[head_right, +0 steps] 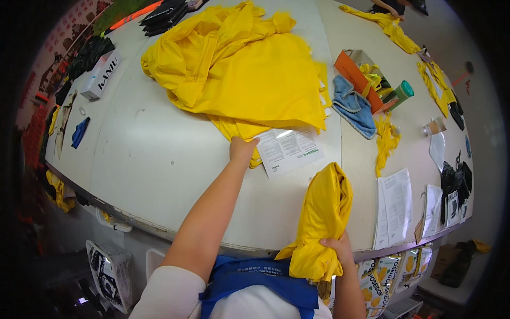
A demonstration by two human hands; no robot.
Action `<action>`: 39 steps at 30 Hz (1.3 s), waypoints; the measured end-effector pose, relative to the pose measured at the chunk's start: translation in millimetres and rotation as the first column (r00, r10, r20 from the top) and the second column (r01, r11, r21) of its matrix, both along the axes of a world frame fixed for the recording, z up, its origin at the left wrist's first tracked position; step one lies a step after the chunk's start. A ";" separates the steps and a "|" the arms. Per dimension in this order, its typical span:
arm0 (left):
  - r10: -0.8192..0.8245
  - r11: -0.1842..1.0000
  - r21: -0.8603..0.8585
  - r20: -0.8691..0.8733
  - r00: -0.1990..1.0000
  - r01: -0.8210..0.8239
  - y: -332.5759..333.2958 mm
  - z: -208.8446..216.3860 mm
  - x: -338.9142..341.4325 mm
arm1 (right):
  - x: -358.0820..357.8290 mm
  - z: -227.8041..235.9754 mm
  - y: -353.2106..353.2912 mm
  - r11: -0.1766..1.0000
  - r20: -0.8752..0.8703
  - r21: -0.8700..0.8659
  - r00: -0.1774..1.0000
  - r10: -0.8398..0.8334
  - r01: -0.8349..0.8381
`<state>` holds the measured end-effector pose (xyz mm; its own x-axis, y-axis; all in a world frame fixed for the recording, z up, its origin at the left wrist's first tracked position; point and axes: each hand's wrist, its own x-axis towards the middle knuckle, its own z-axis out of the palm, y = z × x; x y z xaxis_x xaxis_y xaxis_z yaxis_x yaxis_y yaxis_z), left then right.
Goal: The person folds a yellow garment on a white table. They smooth the fabric, trim loose threads with scissors, and fold the item into a compact rectangle. The folded garment is placed on a stack of similar items.
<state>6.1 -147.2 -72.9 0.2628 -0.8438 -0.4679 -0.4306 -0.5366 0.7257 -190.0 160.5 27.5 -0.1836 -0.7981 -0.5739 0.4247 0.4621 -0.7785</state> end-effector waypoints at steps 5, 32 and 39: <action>-0.105 0.994 -0.046 -0.213 0.971 0.097 -15.4 -14.8 6.8 | -2.2 -9.6 2.7 0.998 -0.069 -0.056 0.997 0.019 -0.023; -0.558 0.549 -0.226 0.618 0.554 0.805 315.4 -7.2 187.7 | 118.6 -26.0 -110.3 0.740 -0.862 0.449 -0.025 0.506 -0.500; -0.373 0.656 -0.270 0.695 0.614 0.705 302.6 -26.4 183.9 | 137.8 -41.9 -93.0 0.708 -0.858 0.508 -0.213 0.468 -0.491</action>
<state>190.0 155.4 -99.3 -0.2668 -0.9587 0.0989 -0.9004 0.2846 0.3291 -52.2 67.5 -14.4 -0.0539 -0.9546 -0.2931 -0.9750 0.1137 -0.1910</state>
